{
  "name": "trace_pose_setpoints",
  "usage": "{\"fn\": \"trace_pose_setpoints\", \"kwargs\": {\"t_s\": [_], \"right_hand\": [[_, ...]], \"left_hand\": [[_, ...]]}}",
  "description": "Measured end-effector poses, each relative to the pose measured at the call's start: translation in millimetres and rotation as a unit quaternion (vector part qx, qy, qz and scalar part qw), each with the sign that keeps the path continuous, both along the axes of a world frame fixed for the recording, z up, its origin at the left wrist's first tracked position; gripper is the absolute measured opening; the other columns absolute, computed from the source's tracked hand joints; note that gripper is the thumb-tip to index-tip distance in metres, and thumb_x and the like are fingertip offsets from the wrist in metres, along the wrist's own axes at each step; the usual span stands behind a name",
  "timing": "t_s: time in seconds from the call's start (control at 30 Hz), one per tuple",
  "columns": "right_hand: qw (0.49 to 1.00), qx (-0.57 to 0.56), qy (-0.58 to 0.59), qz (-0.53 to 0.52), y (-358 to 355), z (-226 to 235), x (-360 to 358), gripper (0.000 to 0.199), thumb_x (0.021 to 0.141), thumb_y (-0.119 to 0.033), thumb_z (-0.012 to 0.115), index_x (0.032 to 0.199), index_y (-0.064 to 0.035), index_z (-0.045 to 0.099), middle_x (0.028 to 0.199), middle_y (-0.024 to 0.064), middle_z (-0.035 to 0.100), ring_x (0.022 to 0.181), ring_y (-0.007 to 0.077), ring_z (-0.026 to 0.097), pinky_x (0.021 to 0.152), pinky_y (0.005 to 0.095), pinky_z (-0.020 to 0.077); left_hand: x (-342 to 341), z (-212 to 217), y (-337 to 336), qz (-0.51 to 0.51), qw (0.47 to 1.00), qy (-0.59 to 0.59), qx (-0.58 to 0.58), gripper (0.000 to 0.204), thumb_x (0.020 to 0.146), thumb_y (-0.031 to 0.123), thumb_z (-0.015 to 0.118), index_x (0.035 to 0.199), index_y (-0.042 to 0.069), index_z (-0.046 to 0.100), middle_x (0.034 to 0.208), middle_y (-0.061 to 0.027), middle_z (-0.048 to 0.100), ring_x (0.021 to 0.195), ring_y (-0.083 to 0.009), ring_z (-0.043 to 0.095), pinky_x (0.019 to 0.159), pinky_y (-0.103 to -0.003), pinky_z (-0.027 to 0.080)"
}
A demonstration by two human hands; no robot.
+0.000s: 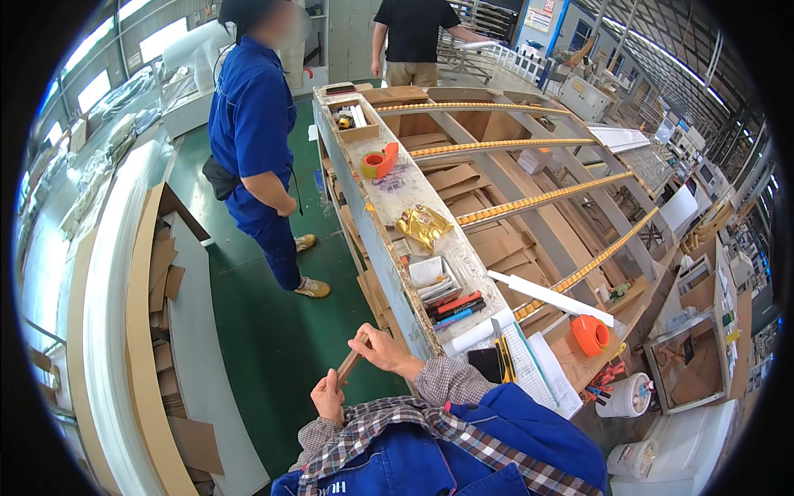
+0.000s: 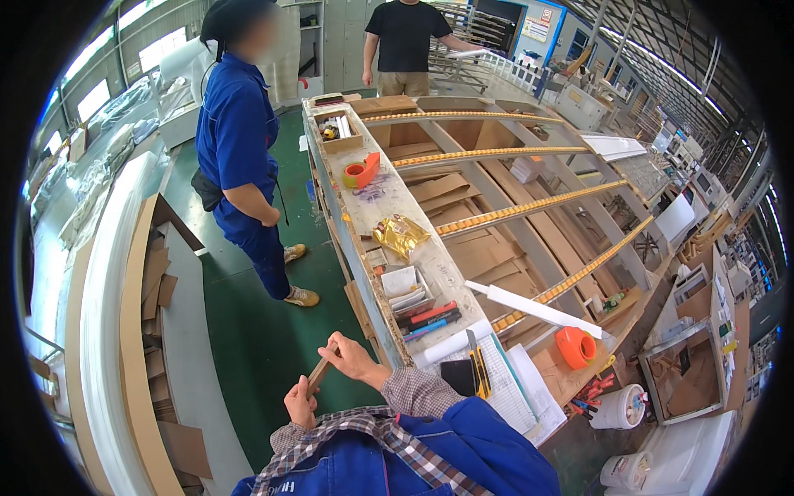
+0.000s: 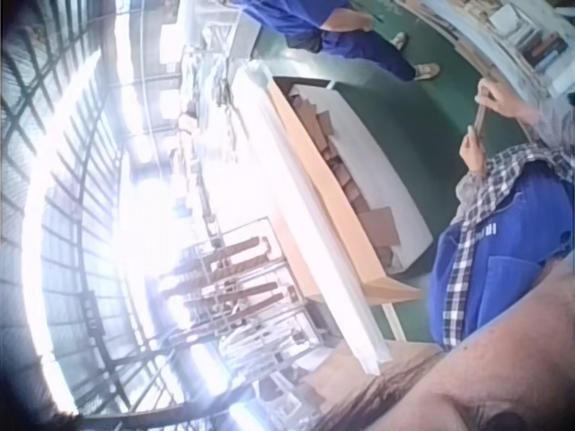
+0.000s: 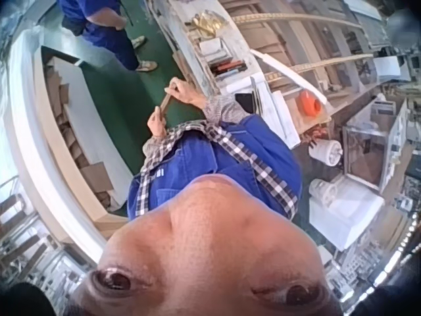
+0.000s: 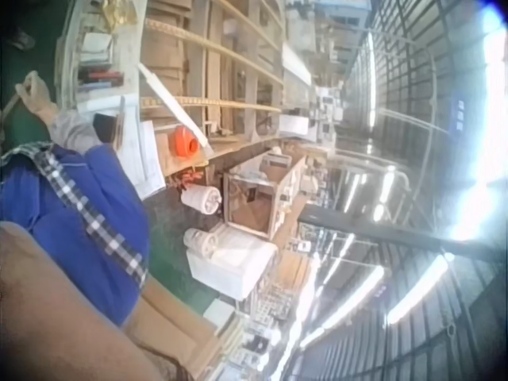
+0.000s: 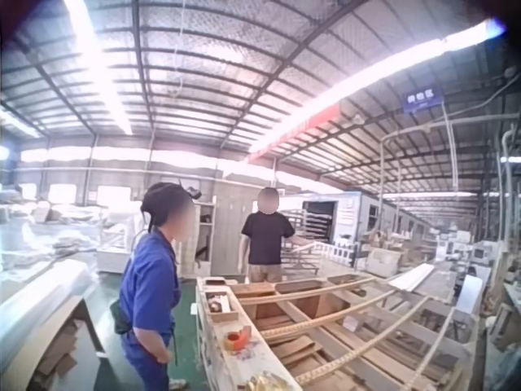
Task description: The person handles small wooden pieces at a workbench, repeatedly picking them up, turning them over, and placing them back down. Another worker across the table also handles wood and tools. The camera wearer's actions remain repetitive without a clear final assembly state shown.
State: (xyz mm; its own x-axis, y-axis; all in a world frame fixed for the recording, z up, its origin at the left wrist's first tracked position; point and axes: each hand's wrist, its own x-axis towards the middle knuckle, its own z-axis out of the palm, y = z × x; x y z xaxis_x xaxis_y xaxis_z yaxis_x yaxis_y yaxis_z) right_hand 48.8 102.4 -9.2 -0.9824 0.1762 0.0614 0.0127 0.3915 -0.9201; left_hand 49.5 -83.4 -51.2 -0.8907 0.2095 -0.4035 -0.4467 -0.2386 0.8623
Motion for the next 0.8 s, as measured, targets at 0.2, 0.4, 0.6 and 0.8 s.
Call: {"fn": "trace_pose_setpoints", "kwargs": {"t_s": [0.2,0.4,0.6,0.8], "right_hand": [[0.998,0.055,-0.024,0.025,2.2,8.2,8.8,0.037,0.084,-0.039,0.058,0.08,-0.0022,0.055,0.065,0.0117,0.06,0.059,0.0221,0.059,0.054,0.0323,0.0443],[0.999,-0.013,0.025,-0.037,-5.0,14.1,30.7,0.037,0.087,-0.037,0.055,0.076,-0.0015,0.059,0.06,0.0098,0.058,0.054,0.0168,0.057,0.051,0.0289,0.043],[0.958,-0.238,-0.01,-0.158,-44.2,4.8,80.9,0.036,0.094,-0.035,0.044,0.085,-0.0029,0.059,0.068,0.0038,0.059,0.055,0.0097,0.057,0.049,0.0223,0.0433],[0.922,-0.354,-0.043,-0.154,-46.3,2.8,99.8,0.038,0.093,-0.035,0.047,0.093,0.0012,0.058,0.078,0.0073,0.062,0.058,0.0121,0.062,0.049,0.022,0.0473]], "left_hand": [[8.9,0.5,-2.2,0.006,1.0,-0.014,-0.026,0.035,0.087,0.033,0.06,0.077,-0.001,0.062,0.06,-0.0064,0.058,0.036,-0.0043,0.034,0.033,-0.02,0.023],[17.7,14.7,-1.8,0.002,0.998,0.004,-0.061,0.044,0.089,0.04,0.054,0.073,0.0,0.06,0.054,-0.0078,0.056,0.033,-0.0064,0.032,0.032,-0.021,0.021],[7.3,26.4,-7.3,0.057,0.995,0.039,-0.065,0.036,0.086,0.029,0.06,0.06,0.005,0.053,0.049,-0.0034,0.051,0.033,-0.0076,0.036,0.032,-0.021,0.024],[-14.1,51.0,8.7,0.032,0.983,0.175,-0.053,0.026,0.088,0.022,0.058,0.068,0.005,0.054,0.051,0.0005,0.052,0.041,-0.0044,0.039,0.037,-0.02,0.025]]}}
